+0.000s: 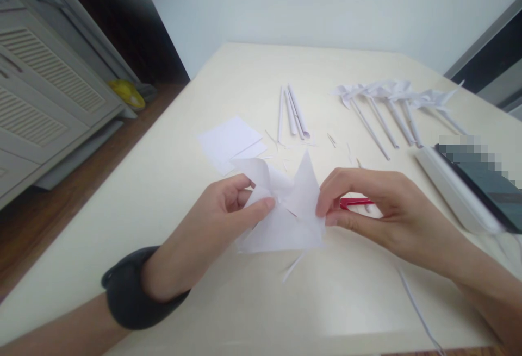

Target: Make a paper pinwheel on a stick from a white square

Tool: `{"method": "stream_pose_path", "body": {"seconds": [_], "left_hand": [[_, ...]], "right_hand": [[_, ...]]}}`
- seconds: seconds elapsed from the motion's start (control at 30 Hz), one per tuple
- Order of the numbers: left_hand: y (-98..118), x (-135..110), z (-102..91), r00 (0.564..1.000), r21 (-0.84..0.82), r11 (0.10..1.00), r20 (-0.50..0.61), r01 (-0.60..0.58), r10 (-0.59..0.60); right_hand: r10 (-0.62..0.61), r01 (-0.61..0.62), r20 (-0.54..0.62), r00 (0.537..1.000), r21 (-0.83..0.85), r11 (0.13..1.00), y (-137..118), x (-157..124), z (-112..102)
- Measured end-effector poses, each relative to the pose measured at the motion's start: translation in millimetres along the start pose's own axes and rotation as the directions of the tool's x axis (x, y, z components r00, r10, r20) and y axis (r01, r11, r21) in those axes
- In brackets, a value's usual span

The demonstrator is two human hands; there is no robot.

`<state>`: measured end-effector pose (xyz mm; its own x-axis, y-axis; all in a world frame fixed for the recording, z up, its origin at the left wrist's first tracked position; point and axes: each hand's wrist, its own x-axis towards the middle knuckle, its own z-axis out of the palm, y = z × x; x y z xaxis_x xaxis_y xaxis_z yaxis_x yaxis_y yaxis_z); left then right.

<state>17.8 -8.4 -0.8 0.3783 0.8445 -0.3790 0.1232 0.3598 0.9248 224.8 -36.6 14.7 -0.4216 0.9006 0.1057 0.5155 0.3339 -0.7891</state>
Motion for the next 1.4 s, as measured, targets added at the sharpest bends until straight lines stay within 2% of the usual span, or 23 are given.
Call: {"method": "stream_pose_path", "body": {"seconds": [0.07,0.27,0.37,0.43,0.63,0.77,0.93,1.1,1.27,1.4], "left_hand": [[-0.7,-0.9,1.2,1.0,0.022,1.0,0.006,-0.004,0.004],[-2.3,-0.5,0.7,0.991,0.049,0.998,0.132,-0.045,0.038],[-1.3,0.0,2.6,0.989,0.075,0.996,0.145,-0.052,0.04],[-2.8,0.1,3.0,0.985,0.09,0.991,0.152,-0.098,0.084],[-12.1,-0.2,1.9,0.978,0.193,0.965,0.144,-0.175,0.149],[-14.5,-0.5,4.5,0.971,0.203,0.955,0.142,-0.216,0.19],[-7.8,-1.4,7.5,0.969,0.215,0.949,0.138,-0.231,0.205],[2.4,-2.4,5.9,0.976,0.248,0.952,0.166,-0.178,0.139],[-2.3,-1.5,3.2,0.974,0.252,0.949,0.166,-0.19,0.152],[0.0,-3.1,4.0,0.976,0.203,0.966,0.179,-0.158,0.122]], "right_hand": [[-0.01,0.01,-0.016,1.0,-0.007,1.0,-0.1,1.8,2.7],[-0.064,0.048,-0.103,0.993,-0.152,0.987,-3.8,3.9,12.2],[-0.036,0.013,-0.105,0.994,-0.215,0.977,-6.7,1.6,15.1],[-0.004,-0.02,-0.101,0.995,-0.237,0.971,-7.9,0.8,16.3],[0.048,-0.078,-0.128,0.991,-0.245,0.966,-6.3,3.1,23.0],[0.076,-0.106,-0.127,0.989,-0.256,0.961,-9.6,2.6,26.8],[0.145,-0.159,-0.075,0.987,-0.25,0.955,-19.4,1.6,22.8],[0.089,-0.105,-0.074,0.993,-0.259,0.96,-17.6,2.8,21.6],[0.087,-0.12,-0.143,0.986,-0.243,0.962,-8.5,2.3,27.0],[0.076,-0.098,-0.13,0.989,-0.174,0.98,-7.2,0.7,26.7]]}}
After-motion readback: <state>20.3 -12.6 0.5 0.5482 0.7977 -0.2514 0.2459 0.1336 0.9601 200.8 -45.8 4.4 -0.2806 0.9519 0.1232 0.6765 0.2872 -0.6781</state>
